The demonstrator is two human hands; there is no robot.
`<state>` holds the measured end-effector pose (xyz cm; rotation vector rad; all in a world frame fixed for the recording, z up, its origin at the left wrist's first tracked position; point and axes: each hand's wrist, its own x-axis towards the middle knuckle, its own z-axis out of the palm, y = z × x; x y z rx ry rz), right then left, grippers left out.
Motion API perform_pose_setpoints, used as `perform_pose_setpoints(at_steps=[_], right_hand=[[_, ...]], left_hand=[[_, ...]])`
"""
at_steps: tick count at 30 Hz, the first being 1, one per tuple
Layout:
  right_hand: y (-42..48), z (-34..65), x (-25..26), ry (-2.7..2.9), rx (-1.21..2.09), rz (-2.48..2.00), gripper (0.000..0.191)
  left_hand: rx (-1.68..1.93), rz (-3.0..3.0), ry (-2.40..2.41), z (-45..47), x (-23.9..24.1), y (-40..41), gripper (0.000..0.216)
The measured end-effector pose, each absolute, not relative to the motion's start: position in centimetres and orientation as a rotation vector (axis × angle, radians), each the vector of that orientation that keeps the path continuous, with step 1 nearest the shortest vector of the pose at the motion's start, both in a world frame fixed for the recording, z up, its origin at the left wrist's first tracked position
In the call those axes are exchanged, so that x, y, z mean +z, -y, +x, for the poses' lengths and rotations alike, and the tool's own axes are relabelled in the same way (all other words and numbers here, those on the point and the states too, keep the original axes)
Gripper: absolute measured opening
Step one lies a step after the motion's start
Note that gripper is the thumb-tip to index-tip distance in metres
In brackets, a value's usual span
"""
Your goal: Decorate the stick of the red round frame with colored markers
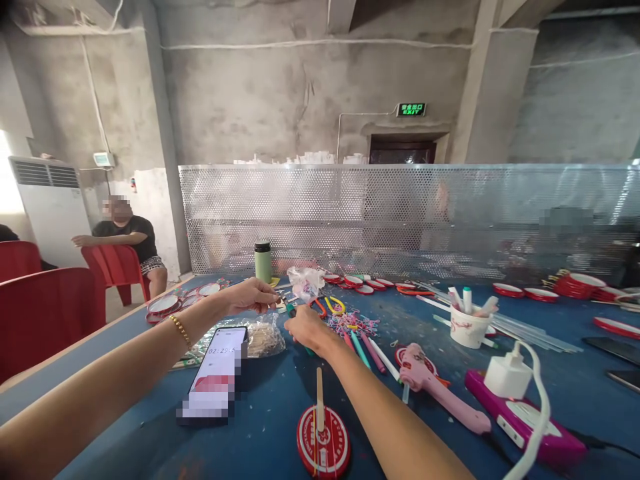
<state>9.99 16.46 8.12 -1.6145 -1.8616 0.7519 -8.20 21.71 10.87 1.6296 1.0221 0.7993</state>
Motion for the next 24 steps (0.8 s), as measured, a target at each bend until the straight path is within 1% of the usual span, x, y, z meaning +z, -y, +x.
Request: perform_pose_setpoints(at_steps=[5, 10, 16, 24], right_hand=[[-16.0, 9.7, 8.4, 1.884, 0.652, -1.646, 0.01], [-16.2, 9.8, 8.3, 1.901, 0.618, -1.643, 0.012], [-16.3, 10.1, 8.0, 1.92, 0.619, -1.62, 0.013], [-16.7, 10.1, 7.6, 1.911, 0.667, -1.59, 0.008]], left_hand=[[0.893, 1.677, -1.053, -7.2, 10.3, -21.5, 0.017], [0.914, 1.689, -1.085, -7.1, 10.5, -21.5, 0.013], [0.922, 1.687, -1.098, -6.7, 10.5, -21.3, 0.015], [0.936, 1.699, -1.111, -6.4, 10.8, -21.1, 0.015]])
